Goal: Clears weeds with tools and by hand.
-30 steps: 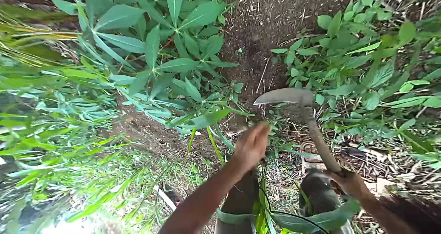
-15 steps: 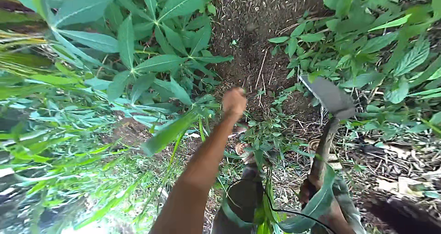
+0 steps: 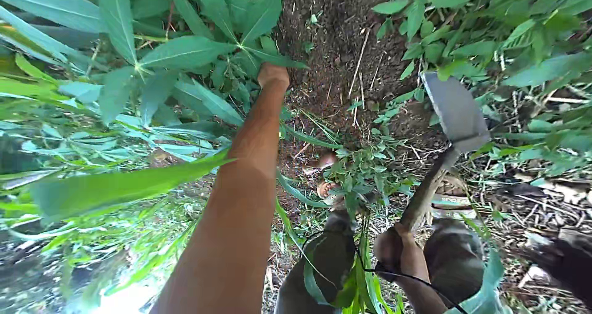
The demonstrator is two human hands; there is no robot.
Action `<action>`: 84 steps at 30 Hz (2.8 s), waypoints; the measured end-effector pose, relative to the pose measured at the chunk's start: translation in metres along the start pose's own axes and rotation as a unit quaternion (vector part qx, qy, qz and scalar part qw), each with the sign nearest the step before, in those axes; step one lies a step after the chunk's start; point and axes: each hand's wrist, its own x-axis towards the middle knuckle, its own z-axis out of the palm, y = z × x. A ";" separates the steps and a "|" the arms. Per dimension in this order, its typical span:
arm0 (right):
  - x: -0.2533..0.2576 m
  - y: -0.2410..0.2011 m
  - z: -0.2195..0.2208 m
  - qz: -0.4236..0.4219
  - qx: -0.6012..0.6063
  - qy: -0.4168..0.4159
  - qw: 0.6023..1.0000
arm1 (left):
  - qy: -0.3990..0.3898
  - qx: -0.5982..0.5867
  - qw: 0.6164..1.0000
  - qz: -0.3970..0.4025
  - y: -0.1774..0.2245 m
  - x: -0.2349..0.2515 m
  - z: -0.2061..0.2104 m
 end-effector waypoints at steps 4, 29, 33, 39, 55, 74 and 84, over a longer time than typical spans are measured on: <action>0.003 -0.001 -0.003 0.000 0.006 -0.013 1.000 | 0.060 -0.132 0.988 0.045 0.003 -0.040 -0.015; 0.009 0.002 0.006 0.013 -0.009 -0.007 1.000 | 0.169 -0.041 0.979 0.102 -0.111 -0.053 0.145; 0.009 0.002 0.005 0.016 -0.013 -0.017 1.000 | 0.178 -0.098 0.976 0.080 -0.109 -0.028 0.137; 0.011 0.002 0.007 0.020 0.000 -0.013 1.000 | -0.019 -0.046 0.998 0.025 -0.103 -0.066 0.117; 0.008 -0.002 0.003 0.036 0.014 -0.030 0.999 | -0.010 -0.578 0.782 -0.231 -0.004 -0.009 0.038; 0.005 -0.005 0.003 0.040 0.006 -0.041 0.998 | -0.144 -0.263 0.954 -0.019 0.013 -0.130 0.077; 0.005 -0.006 -0.002 0.025 -0.002 -0.046 0.999 | -0.101 -0.107 0.989 0.014 -0.047 -0.099 0.142</action>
